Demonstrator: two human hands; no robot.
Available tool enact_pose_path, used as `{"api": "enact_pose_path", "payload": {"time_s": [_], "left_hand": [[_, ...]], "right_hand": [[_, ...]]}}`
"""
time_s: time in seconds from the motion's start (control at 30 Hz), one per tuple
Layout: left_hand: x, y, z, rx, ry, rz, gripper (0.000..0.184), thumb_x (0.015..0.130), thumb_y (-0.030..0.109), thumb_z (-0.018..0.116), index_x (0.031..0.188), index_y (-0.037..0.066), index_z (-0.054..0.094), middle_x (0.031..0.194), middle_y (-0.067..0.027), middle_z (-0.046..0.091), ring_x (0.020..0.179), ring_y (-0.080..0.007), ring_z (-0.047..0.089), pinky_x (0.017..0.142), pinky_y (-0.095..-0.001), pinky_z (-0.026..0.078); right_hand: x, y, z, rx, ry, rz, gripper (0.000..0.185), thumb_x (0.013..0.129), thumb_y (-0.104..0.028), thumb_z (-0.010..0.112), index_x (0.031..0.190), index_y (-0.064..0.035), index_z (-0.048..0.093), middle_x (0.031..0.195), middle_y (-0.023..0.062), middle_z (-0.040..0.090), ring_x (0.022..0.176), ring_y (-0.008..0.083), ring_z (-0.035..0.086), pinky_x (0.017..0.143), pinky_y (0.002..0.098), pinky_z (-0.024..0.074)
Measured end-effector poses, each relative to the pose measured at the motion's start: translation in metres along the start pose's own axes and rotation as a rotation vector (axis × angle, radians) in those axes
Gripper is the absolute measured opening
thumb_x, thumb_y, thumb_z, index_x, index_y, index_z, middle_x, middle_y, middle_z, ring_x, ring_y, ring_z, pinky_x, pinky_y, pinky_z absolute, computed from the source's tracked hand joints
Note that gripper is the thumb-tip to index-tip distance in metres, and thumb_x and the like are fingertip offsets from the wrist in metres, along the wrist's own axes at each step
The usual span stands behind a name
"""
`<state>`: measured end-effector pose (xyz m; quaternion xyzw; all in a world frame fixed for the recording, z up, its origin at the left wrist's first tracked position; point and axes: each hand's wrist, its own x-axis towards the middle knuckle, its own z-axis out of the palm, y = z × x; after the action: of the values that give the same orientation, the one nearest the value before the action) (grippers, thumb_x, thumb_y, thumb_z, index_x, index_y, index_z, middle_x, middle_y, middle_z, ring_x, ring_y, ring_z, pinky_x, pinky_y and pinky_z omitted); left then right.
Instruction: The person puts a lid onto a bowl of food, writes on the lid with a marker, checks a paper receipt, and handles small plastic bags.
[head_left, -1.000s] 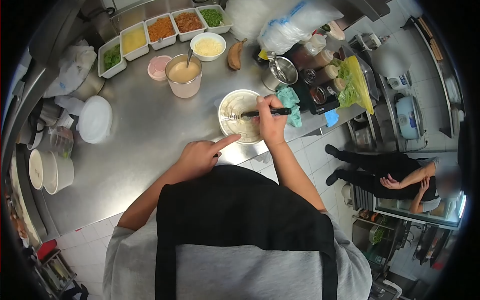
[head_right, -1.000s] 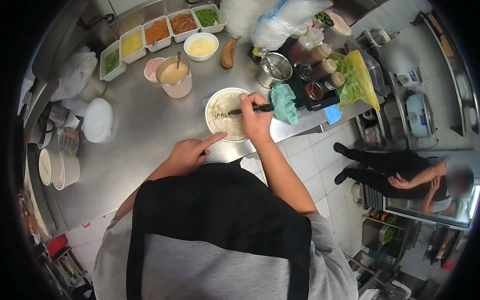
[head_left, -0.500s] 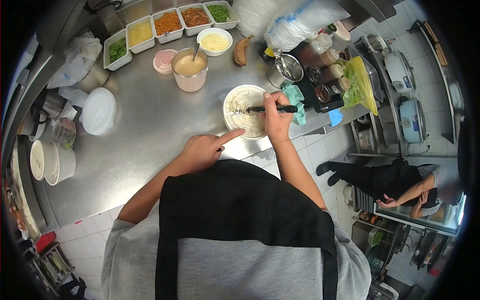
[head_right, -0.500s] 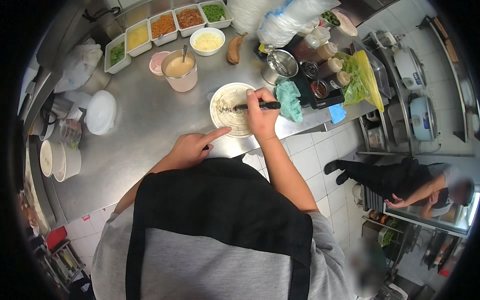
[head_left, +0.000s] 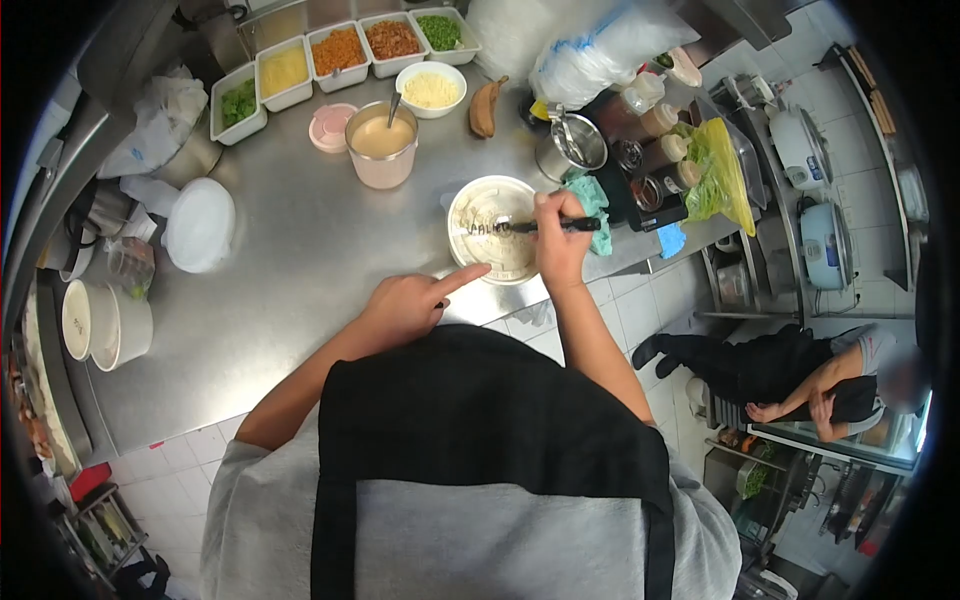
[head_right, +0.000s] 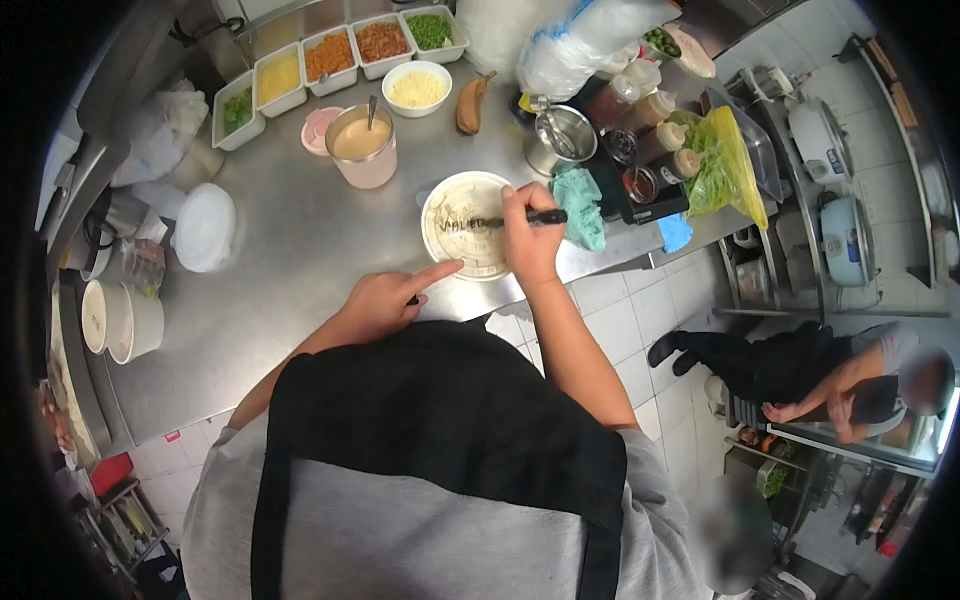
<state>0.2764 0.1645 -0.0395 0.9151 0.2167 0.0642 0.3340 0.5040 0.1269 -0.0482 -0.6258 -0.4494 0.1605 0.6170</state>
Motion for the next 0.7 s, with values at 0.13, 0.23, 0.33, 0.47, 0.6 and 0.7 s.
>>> {"api": "enact_pose_path", "payload": {"time_s": [0.13,0.23,0.33,0.47,0.6,0.7], "left_hand": [[0.002,0.002,-0.001,0.009,-0.029,-0.042,0.076,0.072,0.006,0.058,0.137,0.036,0.032,0.067,-0.0155,0.059,0.062,-0.0325,0.059,0.06,-0.0424,0.047],[0.001,0.005,0.0,0.0,-0.028,-0.044,0.074,0.074,0.008,0.058,0.137,0.036,0.032,0.067,-0.0154,0.059,0.063,-0.0326,0.059,0.06,-0.0425,0.047],[0.002,0.004,0.002,0.002,-0.021,-0.049,0.073,0.075,0.009,0.059,0.137,0.036,0.032,0.068,-0.0153,0.06,0.064,-0.0326,0.06,0.06,-0.0424,0.047],[0.002,0.006,0.0,-0.001,-0.034,-0.06,0.073,0.075,0.009,0.059,0.137,0.036,0.033,0.068,-0.0154,0.06,0.064,-0.0326,0.06,0.06,-0.0421,0.048],[0.003,0.004,0.002,0.01,-0.025,-0.046,0.072,0.075,0.009,0.059,0.137,0.035,0.033,0.068,-0.0153,0.06,0.063,-0.0324,0.06,0.06,-0.0418,0.048],[0.002,0.005,0.0,0.029,-0.034,-0.049,0.072,0.075,0.009,0.058,0.137,0.035,0.033,0.067,-0.0155,0.059,0.063,-0.0325,0.06,0.059,-0.0419,0.047]], "right_hand": [[0.001,-0.01,-0.005,0.198,0.091,0.118,0.027,0.089,-0.015,0.057,0.066,-0.0071,0.046,0.065,-0.0002,0.049,0.052,0.0057,0.046,0.044,0.0204,0.0381],[0.003,-0.01,-0.009,0.154,0.099,0.14,0.027,0.089,-0.014,0.056,0.065,-0.0069,0.045,0.063,0.0008,0.049,0.049,0.0067,0.045,0.043,0.0213,0.0378],[0.002,-0.01,-0.014,0.194,0.053,0.158,0.028,0.089,-0.014,0.055,0.065,-0.0067,0.044,0.061,0.001,0.049,0.048,0.0071,0.044,0.043,0.0212,0.0373],[0.005,-0.006,-0.013,0.234,0.109,0.154,0.028,0.089,-0.013,0.054,0.064,-0.0068,0.044,0.059,0.0014,0.048,0.046,0.0074,0.044,0.042,0.0212,0.0362],[0.004,-0.004,-0.016,0.22,0.073,0.128,0.027,0.088,-0.012,0.054,0.064,-0.0067,0.044,0.059,0.0017,0.048,0.046,0.0074,0.043,0.042,0.0213,0.0359],[0.005,-0.003,-0.014,0.209,0.114,0.122,0.026,0.088,-0.011,0.054,0.065,-0.0067,0.044,0.059,0.0015,0.048,0.046,0.0073,0.043,0.041,0.0213,0.0359]]}}
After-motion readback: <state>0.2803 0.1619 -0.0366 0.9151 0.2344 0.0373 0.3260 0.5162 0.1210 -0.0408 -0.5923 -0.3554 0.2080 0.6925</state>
